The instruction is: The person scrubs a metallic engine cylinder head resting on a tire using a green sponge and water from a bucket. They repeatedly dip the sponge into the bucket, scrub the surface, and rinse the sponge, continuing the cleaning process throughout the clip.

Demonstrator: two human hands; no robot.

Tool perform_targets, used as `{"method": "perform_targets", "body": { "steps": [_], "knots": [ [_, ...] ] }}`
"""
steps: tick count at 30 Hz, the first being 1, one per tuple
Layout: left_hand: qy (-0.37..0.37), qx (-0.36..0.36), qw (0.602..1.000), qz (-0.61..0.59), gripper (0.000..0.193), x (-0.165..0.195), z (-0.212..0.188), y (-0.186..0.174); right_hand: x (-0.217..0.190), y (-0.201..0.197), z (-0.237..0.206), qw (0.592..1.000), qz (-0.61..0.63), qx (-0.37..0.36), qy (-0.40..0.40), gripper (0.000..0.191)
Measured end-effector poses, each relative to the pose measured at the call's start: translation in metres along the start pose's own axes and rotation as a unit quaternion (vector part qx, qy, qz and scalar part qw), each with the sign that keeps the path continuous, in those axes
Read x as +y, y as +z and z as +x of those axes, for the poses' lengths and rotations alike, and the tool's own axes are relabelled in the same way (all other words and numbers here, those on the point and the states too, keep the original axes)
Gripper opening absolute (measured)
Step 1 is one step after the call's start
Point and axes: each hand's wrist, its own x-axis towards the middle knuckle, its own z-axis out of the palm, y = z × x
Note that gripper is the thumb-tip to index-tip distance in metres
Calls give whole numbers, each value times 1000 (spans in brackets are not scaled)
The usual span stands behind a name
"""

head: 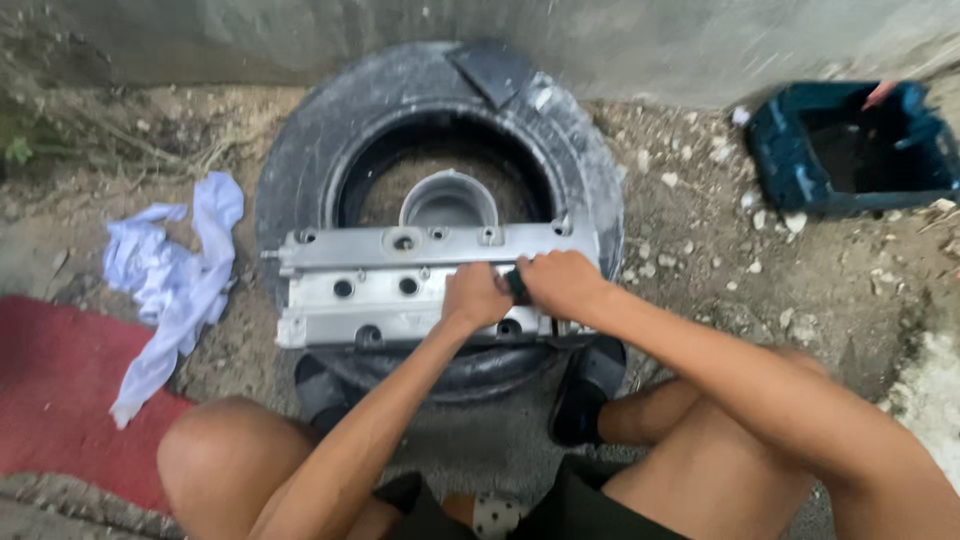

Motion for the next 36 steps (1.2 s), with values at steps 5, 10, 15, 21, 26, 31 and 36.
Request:
{"method": "perform_targets", "body": {
  "steps": [5,10,15,21,26,31,36],
  "knots": [
    [-5,27,992,-122,12,-3,-2,-4,-2,-9,-4,999,14,30,-3,35],
    [37,37,978,-202,15,-10,-7,-16,-11,-26,-14,992,80,98,-25,26],
    [59,37,938,-339,7,-12,-14,-36,-20,-59,-26,968,172,175,-54,23],
    [89,64,866,-487,6,-5,-41,-79,-28,-111,-47,935,269,230,23,32],
    [82,37,826,-556,5,12,-63,-113,-32,-134,-65,898,255,358,-24,31],
    [112,21,813,-571,7,18,-80,-129,-52,-134,-69,882,176,407,-161,26],
    [142,6,810,-570,8,18,-88,-131,-67,-136,-74,872,169,421,-184,29]
  ]
}}
